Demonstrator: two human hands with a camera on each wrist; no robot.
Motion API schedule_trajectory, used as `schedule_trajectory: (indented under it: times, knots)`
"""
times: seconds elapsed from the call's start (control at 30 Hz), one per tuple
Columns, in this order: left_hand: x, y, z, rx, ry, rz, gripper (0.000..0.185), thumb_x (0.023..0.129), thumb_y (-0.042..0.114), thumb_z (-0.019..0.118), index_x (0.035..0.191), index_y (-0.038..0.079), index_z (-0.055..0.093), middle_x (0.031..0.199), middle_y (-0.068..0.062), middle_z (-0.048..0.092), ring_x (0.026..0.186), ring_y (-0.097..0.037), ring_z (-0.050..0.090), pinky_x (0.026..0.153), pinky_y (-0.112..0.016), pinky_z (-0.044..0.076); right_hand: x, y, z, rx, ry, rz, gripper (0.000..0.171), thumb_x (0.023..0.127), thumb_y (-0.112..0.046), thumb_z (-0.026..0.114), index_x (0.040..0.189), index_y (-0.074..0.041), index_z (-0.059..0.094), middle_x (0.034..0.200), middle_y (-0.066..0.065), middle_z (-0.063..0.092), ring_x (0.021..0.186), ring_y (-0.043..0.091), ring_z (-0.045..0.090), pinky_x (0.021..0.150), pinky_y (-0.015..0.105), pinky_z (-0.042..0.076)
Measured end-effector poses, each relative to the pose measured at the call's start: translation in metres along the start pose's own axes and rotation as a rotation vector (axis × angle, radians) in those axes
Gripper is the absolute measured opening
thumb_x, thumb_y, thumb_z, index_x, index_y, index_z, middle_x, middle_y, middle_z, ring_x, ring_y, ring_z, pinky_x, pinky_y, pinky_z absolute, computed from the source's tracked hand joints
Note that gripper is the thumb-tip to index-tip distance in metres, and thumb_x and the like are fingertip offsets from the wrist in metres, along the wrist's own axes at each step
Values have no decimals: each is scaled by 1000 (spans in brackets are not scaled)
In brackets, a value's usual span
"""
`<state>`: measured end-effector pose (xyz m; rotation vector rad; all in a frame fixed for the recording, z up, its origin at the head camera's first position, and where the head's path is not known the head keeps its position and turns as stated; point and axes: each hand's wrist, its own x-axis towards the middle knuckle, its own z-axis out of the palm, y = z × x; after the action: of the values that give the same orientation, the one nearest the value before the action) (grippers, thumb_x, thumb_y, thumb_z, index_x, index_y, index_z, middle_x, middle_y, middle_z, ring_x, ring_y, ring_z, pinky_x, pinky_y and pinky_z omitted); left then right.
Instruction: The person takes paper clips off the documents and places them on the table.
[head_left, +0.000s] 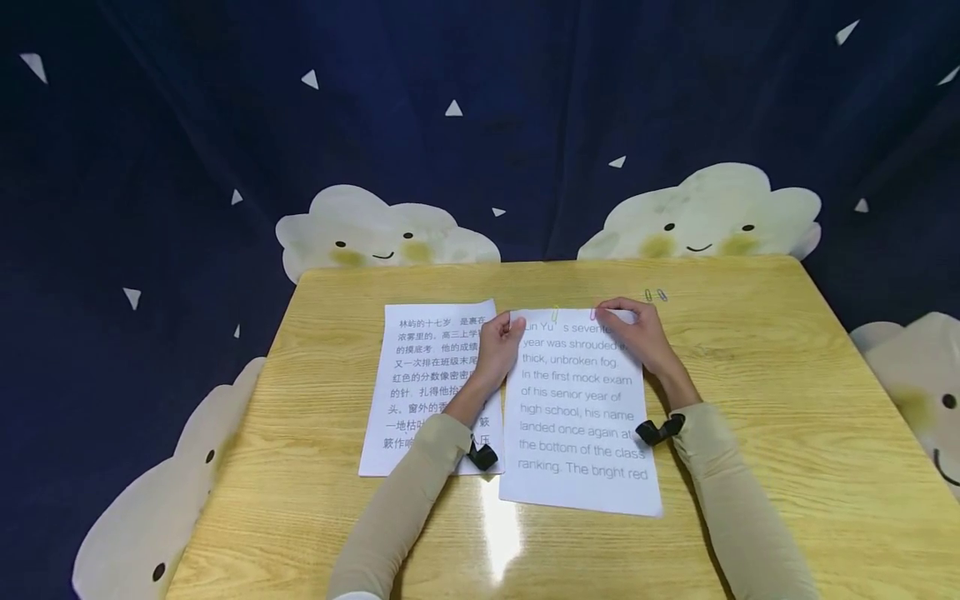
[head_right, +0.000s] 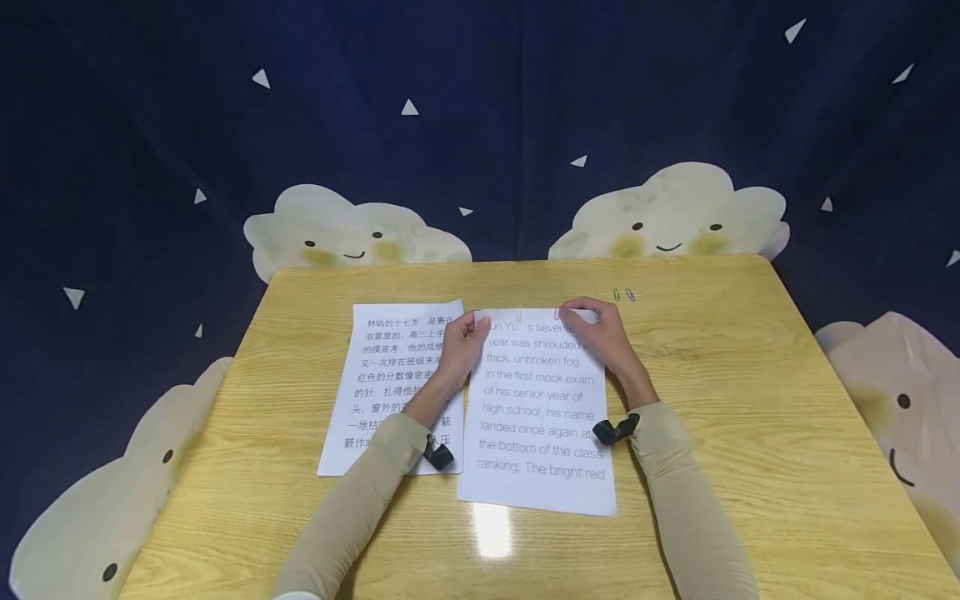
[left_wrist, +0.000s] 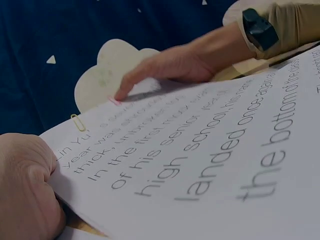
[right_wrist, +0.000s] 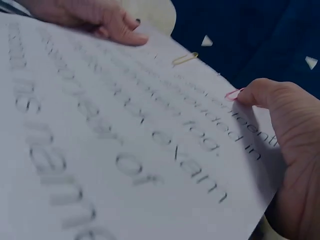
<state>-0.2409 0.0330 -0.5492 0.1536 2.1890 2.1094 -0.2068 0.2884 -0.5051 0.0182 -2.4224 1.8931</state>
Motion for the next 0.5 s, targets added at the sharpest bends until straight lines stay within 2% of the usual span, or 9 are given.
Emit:
schedule_trajectory:
  times: [0.23,0.3,0.4,0.5]
  knots:
    - [-1,2,1,13,-5,19,22,108,16,60,100,-3,69,68,0,57,57,-8,50,53,-19,39,1,15,2,47,2,-20,26,100,-15,73,118,3,75,116,6,76,100,9,68,83,18,52]
    - [-1,2,0,12,0,22,21,107,15,60,101,-2,69,69,0,57,58,-8,51,53,-19,39,2,16,3,61,1,-12,28,99,-16,74,119,4,75,113,2,77,97,9,70,80,19,54]
    - [-1,3,-1,12,1,25,21,107,15,60,101,-3,69,69,-1,58,58,-8,51,53,-19,39,2,16,3,85,-2,23,31,99,-19,74,120,3,75,108,-3,78,83,12,73,67,22,57]
    - [-1,2,-1,23,-6,30,22,107,16,60,99,-3,68,68,-1,56,59,-7,50,54,-19,39,1,16,3,96,-8,32,32,100,-19,74,120,7,73,107,-1,78,73,15,74,59,25,57]
